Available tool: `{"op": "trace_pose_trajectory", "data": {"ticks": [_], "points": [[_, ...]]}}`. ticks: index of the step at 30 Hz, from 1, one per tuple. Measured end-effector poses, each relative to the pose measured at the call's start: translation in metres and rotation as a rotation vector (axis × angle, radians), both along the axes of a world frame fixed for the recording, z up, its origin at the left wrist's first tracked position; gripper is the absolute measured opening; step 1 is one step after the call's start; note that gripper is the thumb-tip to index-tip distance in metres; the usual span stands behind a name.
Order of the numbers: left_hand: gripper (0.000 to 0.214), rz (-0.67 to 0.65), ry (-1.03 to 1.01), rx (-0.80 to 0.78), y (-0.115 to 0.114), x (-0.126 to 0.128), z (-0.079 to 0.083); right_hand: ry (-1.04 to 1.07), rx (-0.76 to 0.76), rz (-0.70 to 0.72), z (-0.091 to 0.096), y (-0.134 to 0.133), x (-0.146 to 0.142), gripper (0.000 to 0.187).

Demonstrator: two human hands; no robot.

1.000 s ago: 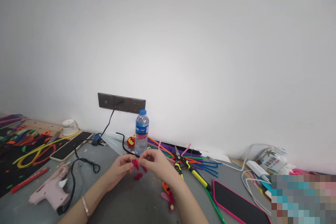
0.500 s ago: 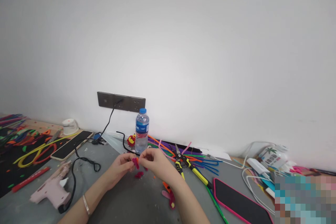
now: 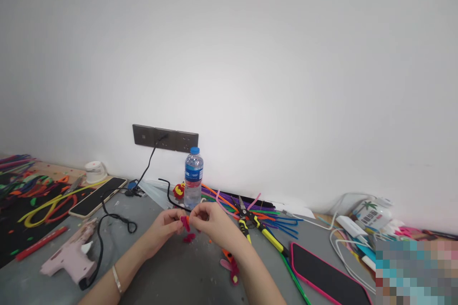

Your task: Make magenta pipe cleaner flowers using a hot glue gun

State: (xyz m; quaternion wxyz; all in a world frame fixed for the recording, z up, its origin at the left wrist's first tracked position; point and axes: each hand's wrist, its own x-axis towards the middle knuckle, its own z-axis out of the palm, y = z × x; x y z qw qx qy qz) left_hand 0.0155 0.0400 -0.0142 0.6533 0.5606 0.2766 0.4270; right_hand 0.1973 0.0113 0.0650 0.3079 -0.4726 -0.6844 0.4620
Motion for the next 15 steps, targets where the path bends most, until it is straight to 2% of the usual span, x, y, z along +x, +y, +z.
{"op": "trace_pose_trajectory", "data": {"ticks": [15], "points": [[0.024,-0.012,-0.027,0.007,0.0013,-0.0001,-0.0021,-0.067,0.043,0.0,0.0011,-0.0021,-0.0013,0.013]]}}
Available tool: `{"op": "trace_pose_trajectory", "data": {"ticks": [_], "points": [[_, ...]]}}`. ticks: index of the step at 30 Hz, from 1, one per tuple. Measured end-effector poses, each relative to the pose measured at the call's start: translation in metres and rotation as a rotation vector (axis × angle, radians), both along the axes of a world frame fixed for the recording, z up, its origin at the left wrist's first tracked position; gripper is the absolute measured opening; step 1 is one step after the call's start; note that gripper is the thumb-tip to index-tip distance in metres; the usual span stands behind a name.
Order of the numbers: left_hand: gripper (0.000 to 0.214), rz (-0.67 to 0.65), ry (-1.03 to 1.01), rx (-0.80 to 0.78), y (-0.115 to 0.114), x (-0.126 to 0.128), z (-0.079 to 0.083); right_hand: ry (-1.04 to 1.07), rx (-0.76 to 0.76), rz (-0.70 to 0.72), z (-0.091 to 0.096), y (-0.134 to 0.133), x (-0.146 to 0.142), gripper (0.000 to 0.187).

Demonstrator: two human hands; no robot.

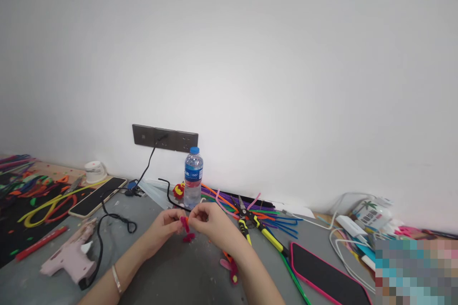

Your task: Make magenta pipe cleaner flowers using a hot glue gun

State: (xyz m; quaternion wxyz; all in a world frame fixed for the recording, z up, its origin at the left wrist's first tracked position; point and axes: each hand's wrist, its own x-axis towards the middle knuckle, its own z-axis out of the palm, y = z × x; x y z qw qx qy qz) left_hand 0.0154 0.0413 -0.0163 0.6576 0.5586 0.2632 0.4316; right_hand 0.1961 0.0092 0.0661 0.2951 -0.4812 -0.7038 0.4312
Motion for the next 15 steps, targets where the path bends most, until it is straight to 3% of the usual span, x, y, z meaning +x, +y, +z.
{"op": "trace_pose_trajectory", "data": {"ticks": [15], "points": [[0.026,-0.002,0.006,-0.01,-0.0021,-0.0001,0.0039,0.012,-0.005,-0.006,-0.0026,0.0029,-0.0003,0.014]]}}
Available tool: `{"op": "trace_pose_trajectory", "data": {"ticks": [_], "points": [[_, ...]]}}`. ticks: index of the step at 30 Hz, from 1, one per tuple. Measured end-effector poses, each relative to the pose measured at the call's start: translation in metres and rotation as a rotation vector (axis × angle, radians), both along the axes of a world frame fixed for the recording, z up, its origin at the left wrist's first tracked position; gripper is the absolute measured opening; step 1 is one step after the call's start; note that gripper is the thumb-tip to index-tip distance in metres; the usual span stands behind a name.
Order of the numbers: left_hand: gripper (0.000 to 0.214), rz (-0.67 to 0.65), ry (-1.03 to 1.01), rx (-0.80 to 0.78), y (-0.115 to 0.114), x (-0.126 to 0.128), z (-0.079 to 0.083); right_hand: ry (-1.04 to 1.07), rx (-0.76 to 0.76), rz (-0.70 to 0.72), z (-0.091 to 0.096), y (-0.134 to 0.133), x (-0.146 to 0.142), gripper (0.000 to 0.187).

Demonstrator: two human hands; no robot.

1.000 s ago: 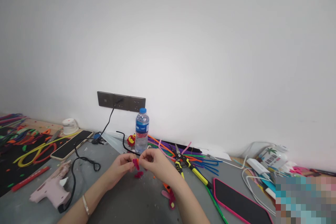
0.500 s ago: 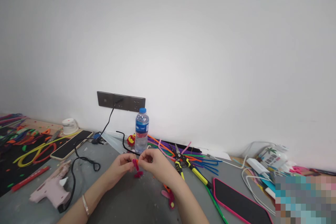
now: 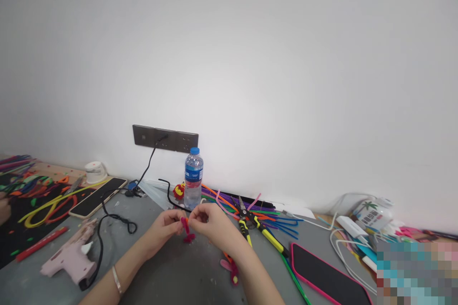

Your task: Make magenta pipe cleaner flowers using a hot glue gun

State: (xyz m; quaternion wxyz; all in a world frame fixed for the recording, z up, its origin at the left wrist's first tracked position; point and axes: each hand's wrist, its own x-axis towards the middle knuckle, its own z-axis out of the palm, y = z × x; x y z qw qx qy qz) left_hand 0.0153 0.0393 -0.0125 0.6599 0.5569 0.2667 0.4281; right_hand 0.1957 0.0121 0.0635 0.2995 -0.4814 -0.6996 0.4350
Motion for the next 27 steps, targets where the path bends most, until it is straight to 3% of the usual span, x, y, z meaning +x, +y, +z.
{"op": "trace_pose_trajectory", "data": {"ticks": [10,16,21,27], "points": [[0.026,0.031,0.027,0.003,0.0,0.0,-0.001,-0.008,0.031,-0.014,0.002,0.002,0.005,0.009],[0.024,0.078,0.06,0.051,0.002,0.0,-0.003,-0.069,0.146,-0.214,0.007,0.012,0.03,0.015],[0.011,0.143,0.372,0.41,-0.003,0.003,-0.001,-0.005,0.16,-0.272,0.013,0.014,0.05,0.028],[0.014,0.044,0.71,0.939,-0.016,0.012,-0.003,0.015,0.189,-0.317,0.023,0.01,0.059,0.032]]}}
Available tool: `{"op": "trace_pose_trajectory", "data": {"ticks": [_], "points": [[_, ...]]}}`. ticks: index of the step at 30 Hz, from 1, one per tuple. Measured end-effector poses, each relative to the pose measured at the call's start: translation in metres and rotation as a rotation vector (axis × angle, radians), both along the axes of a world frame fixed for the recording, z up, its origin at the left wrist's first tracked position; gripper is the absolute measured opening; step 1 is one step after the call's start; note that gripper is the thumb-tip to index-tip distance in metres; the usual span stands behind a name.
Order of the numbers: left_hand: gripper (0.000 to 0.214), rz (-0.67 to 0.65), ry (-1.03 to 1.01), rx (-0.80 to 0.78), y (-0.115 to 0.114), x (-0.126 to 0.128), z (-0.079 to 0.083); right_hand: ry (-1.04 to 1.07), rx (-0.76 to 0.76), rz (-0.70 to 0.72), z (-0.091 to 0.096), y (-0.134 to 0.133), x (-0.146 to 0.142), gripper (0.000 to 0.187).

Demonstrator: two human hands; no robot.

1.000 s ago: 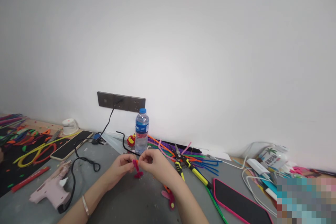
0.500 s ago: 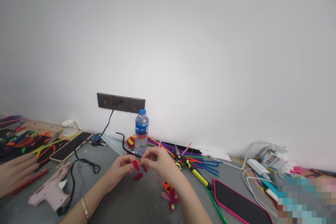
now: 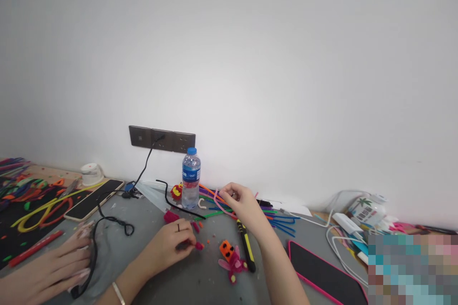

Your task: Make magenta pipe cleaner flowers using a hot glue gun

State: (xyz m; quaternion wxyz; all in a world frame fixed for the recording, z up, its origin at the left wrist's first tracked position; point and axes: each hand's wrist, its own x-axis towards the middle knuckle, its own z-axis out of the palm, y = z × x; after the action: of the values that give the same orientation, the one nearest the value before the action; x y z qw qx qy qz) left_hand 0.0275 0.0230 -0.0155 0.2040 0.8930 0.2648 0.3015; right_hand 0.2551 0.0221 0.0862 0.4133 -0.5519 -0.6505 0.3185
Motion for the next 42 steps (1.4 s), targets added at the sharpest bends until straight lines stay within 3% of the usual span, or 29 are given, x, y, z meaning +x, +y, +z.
{"op": "trace_pose_trajectory", "data": {"ticks": [4,9,13,18,26,42], "points": [[0.011,-0.055,0.142,0.142,0.001,0.005,-0.003,-0.004,0.006,0.008,0.0,0.001,0.001,0.035],[0.008,-0.088,0.145,0.046,0.005,-0.002,-0.002,-0.022,0.015,0.007,0.0,0.0,0.004,0.036],[0.012,0.042,0.038,-0.068,0.011,-0.015,0.0,-0.022,0.028,0.001,-0.001,-0.001,0.006,0.035],[0.014,0.226,0.03,-0.096,0.014,-0.022,0.002,-0.013,-0.001,0.033,-0.002,-0.003,0.002,0.034],[0.017,0.123,0.233,-0.138,0.009,-0.018,0.004,-0.024,0.014,0.047,0.0,-0.003,-0.001,0.031],[0.021,0.131,0.279,-0.206,0.0,-0.013,0.011,-0.065,-0.027,0.117,-0.009,0.001,-0.008,0.024]]}}
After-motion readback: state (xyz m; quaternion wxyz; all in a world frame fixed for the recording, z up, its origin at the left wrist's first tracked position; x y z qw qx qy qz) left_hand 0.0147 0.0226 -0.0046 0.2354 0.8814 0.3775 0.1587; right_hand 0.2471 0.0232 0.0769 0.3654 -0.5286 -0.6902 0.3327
